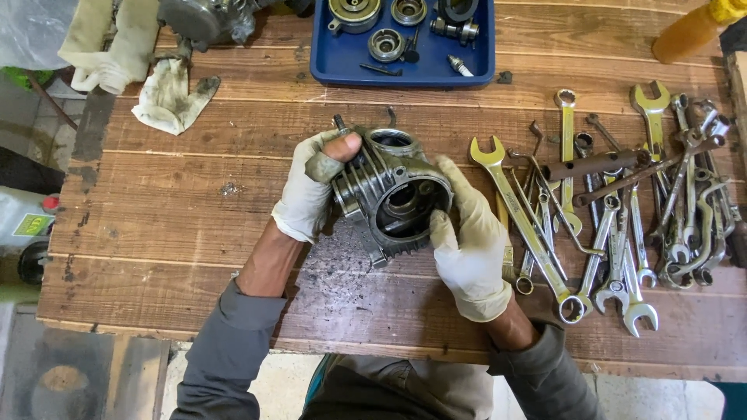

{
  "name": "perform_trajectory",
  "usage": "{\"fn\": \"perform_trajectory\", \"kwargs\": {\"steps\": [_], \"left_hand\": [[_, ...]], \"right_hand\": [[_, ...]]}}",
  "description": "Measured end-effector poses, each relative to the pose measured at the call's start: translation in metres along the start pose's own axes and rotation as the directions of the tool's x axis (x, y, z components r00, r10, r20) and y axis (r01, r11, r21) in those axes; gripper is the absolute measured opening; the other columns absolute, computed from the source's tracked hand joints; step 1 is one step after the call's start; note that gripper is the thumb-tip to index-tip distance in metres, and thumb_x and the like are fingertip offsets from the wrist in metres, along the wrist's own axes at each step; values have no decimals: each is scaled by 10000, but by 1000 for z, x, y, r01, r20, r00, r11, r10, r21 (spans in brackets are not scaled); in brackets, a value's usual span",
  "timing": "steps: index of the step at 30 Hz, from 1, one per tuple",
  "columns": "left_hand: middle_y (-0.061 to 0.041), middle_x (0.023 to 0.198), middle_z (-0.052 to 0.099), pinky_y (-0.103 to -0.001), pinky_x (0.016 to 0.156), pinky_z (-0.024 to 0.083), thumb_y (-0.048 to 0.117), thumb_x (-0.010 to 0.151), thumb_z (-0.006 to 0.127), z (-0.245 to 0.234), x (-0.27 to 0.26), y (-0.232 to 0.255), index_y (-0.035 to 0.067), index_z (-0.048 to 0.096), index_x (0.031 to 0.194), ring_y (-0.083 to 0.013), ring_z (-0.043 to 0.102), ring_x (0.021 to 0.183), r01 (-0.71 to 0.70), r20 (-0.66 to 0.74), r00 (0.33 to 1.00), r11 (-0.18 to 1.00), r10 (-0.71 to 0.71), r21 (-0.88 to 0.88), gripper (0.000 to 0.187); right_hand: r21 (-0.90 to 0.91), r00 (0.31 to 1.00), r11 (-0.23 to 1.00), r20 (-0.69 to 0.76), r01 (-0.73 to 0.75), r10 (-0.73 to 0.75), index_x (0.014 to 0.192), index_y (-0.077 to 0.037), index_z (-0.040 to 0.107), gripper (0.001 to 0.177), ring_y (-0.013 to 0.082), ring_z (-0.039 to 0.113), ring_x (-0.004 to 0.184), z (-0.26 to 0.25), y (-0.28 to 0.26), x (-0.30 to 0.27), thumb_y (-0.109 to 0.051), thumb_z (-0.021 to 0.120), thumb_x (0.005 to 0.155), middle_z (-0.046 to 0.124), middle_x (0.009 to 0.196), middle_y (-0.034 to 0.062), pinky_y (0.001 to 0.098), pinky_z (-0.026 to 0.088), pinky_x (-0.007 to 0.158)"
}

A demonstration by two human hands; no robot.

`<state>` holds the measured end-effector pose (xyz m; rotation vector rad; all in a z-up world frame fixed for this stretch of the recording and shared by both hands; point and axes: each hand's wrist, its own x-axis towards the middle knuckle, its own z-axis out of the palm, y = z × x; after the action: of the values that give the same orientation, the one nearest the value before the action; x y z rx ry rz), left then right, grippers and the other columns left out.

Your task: The person cleans the inside of a metal engine cylinder block using a brush, then picks up a small cylindrical metal part and cleans it with the same brush. The person wears white gloves and works on a wooden table surrounded by various wrenches and engine components.

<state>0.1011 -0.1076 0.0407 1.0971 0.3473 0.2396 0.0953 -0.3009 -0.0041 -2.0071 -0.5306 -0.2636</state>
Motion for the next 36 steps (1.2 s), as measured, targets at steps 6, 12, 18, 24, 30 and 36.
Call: {"fn": "perform_trajectory", "kwargs": {"steps": [6,12,18,24,30,36], "left_hand": [[-123,765,688,-347,642,646,253,794,793,-15,13,-15,-8,741,975,-199,700,683,25,14,1000,999,-25,-20,322],[-136,775,687,-362,648,650,248,796,790,-8,6,-7,-14,728,984,-204,700,692,36,25,999,999,-36,-21,329],[-108,806,686,-343,678,647,285,793,797,-3,1,-1,28,720,1006,-179,695,724,34,8,999,999,-34,21,342],[-162,923,775,-367,687,649,297,791,800,-19,10,2,-44,733,1066,-250,761,777,109,199,975,992,-94,-66,443],[-139,932,773,-378,710,663,317,803,796,-17,8,4,-11,733,1039,-249,765,795,115,198,975,992,-103,-50,408],[-160,926,774,-382,674,667,331,808,778,-16,7,4,-44,732,1091,-260,768,778,114,199,975,992,-103,-45,472]], "right_hand": [[231,994,968,-61,99,-87,1522,-28,498,753,361,585,1360,3,-4,6,-161,635,793,609,1434,211,431,468,1131],[-49,997,997,-44,-61,59,1559,-109,474,743,383,628,1273,-2,-18,-8,-117,673,844,641,1357,189,463,499,1068],[-133,985,983,104,-125,139,1611,-84,339,885,418,596,1282,-19,-40,-18,-123,709,808,580,1454,221,517,506,1036],[-148,947,989,318,10,38,1482,-83,504,632,295,561,1394,-49,-36,-80,-80,691,878,572,1509,128,390,441,1185],[-77,955,973,189,-216,227,1228,-75,709,334,158,783,1075,-104,-16,-115,-22,685,899,782,1215,94,239,646,976],[-599,951,764,13,-240,310,1244,-240,740,299,58,523,613,-118,-19,-104,-114,653,987,661,735,-91,210,508,518]]}}
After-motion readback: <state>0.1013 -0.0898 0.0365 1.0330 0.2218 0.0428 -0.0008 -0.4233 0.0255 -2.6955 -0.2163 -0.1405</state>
